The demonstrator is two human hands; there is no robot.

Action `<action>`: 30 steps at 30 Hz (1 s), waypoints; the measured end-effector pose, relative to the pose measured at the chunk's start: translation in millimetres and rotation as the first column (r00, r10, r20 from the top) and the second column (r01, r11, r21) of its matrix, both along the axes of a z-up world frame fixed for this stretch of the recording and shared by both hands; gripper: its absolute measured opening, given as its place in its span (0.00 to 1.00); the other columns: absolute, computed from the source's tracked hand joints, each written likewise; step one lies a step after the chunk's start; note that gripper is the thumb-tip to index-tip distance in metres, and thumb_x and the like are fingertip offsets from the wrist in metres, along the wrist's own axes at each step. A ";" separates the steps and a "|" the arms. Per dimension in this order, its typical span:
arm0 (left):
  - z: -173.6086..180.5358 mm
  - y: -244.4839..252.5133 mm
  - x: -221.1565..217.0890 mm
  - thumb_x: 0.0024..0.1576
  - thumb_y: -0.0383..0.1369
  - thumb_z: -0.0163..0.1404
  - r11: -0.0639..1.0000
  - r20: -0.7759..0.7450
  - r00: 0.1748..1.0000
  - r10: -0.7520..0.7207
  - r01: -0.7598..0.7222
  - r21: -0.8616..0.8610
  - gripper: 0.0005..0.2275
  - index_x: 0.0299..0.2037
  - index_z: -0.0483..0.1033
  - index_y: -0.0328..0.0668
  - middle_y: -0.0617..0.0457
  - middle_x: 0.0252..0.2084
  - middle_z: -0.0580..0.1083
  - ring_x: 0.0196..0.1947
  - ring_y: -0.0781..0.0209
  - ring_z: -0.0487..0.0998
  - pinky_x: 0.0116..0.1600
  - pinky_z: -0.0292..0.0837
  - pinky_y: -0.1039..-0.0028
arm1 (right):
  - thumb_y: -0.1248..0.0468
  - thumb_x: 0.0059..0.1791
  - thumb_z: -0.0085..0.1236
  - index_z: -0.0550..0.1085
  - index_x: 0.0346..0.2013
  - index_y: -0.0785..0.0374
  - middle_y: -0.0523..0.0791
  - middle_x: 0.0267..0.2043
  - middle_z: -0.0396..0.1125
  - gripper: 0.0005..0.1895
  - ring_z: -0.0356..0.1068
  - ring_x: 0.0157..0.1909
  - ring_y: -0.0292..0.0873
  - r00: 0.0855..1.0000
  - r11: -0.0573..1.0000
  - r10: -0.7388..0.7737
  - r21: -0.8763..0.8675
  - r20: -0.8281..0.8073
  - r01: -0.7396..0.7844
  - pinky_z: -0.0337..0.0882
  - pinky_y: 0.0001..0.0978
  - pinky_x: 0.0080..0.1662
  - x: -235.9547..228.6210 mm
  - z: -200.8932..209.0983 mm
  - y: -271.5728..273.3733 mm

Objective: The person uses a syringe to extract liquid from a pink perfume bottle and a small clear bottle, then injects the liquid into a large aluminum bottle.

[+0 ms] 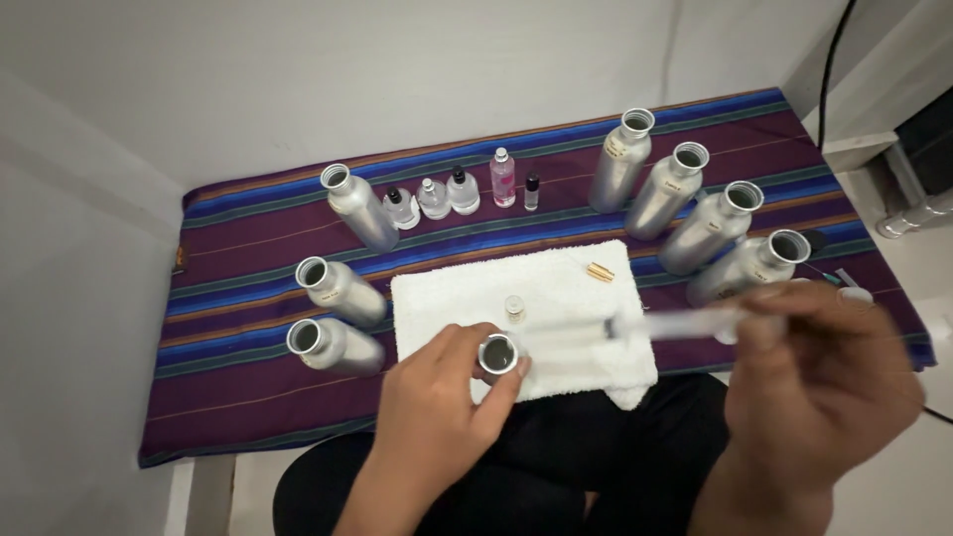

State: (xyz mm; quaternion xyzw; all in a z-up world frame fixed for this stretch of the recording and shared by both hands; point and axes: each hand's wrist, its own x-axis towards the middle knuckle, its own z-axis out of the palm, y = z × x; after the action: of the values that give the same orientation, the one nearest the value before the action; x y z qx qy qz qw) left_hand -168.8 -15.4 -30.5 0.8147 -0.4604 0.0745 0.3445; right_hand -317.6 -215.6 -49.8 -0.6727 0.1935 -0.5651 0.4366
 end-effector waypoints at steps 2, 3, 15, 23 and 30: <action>9.3 4.9 5.5 0.57 0.39 0.56 0.999 0.056 0.998 0.032 -0.033 0.023 0.09 0.39 0.76 0.45 0.60 0.30 0.75 0.27 0.65 0.78 0.27 0.68 0.71 | 0.67 0.57 0.61 0.68 0.50 0.73 0.55 0.47 0.69 0.13 0.73 0.46 0.48 0.994 0.998 -0.034 0.057 0.107 0.028 0.79 0.35 0.54 7.6 -14.8 -13.6; 13.9 7.9 9.6 0.58 0.40 0.56 0.998 0.081 0.995 0.058 -0.060 0.020 0.10 0.40 0.77 0.44 0.58 0.30 0.75 0.25 0.63 0.76 0.27 0.68 0.68 | 0.69 0.59 0.59 0.68 0.51 0.70 0.54 0.47 0.69 0.10 0.74 0.44 0.48 0.989 0.995 0.017 0.094 0.146 -0.031 0.83 0.36 0.49 13.6 -15.7 -16.7; 68.3 11.0 96.5 0.63 0.43 0.50 0.893 0.354 0.877 0.324 -0.407 0.191 0.12 0.41 0.75 0.43 0.55 0.33 0.75 0.35 0.49 0.74 0.29 0.66 0.55 | 0.66 0.60 0.57 0.69 0.49 0.58 0.46 0.46 0.72 0.06 0.76 0.39 0.44 0.943 0.892 0.082 0.398 0.324 -0.214 0.85 0.35 0.50 52.1 -42.2 -33.2; 32.4 8.5 158.7 0.63 0.47 0.49 0.727 0.457 0.819 0.347 -0.542 0.421 0.16 0.36 0.73 0.40 0.51 0.32 0.76 0.33 0.43 0.76 0.31 0.69 0.52 | 0.67 0.61 0.56 0.69 0.50 0.59 0.46 0.45 0.71 0.05 0.75 0.37 0.41 0.963 0.891 0.044 0.425 0.267 -0.158 0.86 0.32 0.49 53.3 -40.3 -33.4; 14.7 11.0 174.8 0.61 0.49 0.49 0.566 0.404 0.816 0.412 -0.577 0.589 0.17 0.38 0.75 0.41 0.48 0.34 0.80 0.37 0.41 0.81 0.55 0.65 0.47 | 0.68 0.61 0.56 0.69 0.50 0.59 0.46 0.45 0.71 0.05 0.76 0.38 0.43 0.961 0.898 0.057 0.407 0.269 -0.168 0.86 0.32 0.48 55.8 -47.6 -37.5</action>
State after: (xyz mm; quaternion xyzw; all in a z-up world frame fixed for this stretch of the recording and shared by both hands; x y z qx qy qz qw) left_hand 6.0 -4.4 -15.8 0.9645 -0.2404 0.0822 -0.0722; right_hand -261.8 -253.1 -97.3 -0.4944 0.2161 -0.5631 0.6259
